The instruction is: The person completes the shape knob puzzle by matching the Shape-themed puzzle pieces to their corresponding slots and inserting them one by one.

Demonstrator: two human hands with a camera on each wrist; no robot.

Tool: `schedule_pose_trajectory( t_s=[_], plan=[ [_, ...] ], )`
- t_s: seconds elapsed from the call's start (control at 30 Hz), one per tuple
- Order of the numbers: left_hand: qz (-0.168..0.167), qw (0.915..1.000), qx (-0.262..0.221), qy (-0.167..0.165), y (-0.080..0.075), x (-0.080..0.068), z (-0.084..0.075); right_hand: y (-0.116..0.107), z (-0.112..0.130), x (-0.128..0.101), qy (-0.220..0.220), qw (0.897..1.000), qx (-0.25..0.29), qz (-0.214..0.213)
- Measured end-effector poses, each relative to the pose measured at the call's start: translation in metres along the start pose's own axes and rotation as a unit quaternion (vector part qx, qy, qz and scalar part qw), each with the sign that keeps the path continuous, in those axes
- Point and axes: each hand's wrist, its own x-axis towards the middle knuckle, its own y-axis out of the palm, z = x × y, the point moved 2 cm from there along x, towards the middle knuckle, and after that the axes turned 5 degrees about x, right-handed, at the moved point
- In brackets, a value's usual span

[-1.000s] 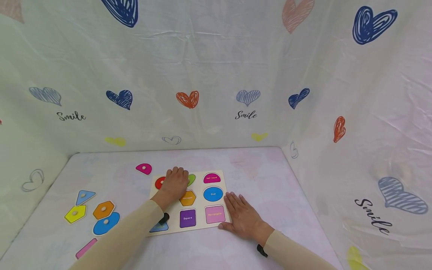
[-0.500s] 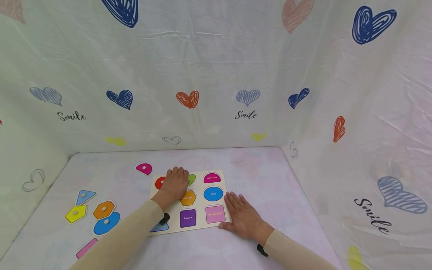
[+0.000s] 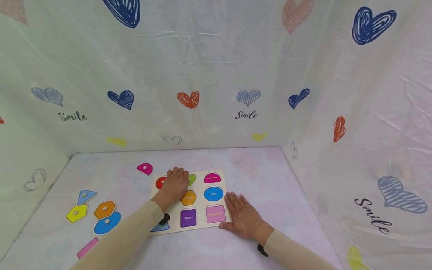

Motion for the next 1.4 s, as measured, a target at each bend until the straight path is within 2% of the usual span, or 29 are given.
schedule_pose_trajectory(
  t_s=[0.2, 0.33, 0.57, 0.7, 0.97, 1.17, 1.4],
  plan=[
    [-0.002, 0.9999, -0.011, 0.000, -0.007, -0.002, 0.005, 0.000, -0.001, 0.000, -0.001, 1.000, 0.000, -0.001],
    [-0.026, 0.9996, -0.009, -0.001, -0.011, -0.001, 0.017, 0.000, -0.001, 0.000, -0.002, 1.000, 0.002, -0.001],
    [-0.076, 0.9971, -0.008, -0.004, -0.016, -0.003, 0.057, 0.000, -0.001, 0.000, 0.000, 1.000, 0.002, 0.000],
    [-0.083, 0.9964, -0.017, -0.005, -0.021, -0.007, 0.082, 0.001, -0.001, 0.001, 0.000, 1.000, 0.000, 0.000],
    [-0.100, 0.9941, -0.018, -0.036, -0.021, -0.015, 0.131, 0.002, -0.001, 0.001, 0.000, 1.000, -0.002, 0.000],
    [-0.090, 0.9940, -0.024, -0.057, -0.018, -0.019, 0.157, 0.002, -0.002, 0.001, -0.001, 1.000, 0.004, -0.002],
    [-0.072, 0.9950, -0.029, -0.063, -0.006, -0.026, 0.171, 0.003, -0.003, 0.002, -0.003, 1.000, 0.001, -0.003]
  ],
)
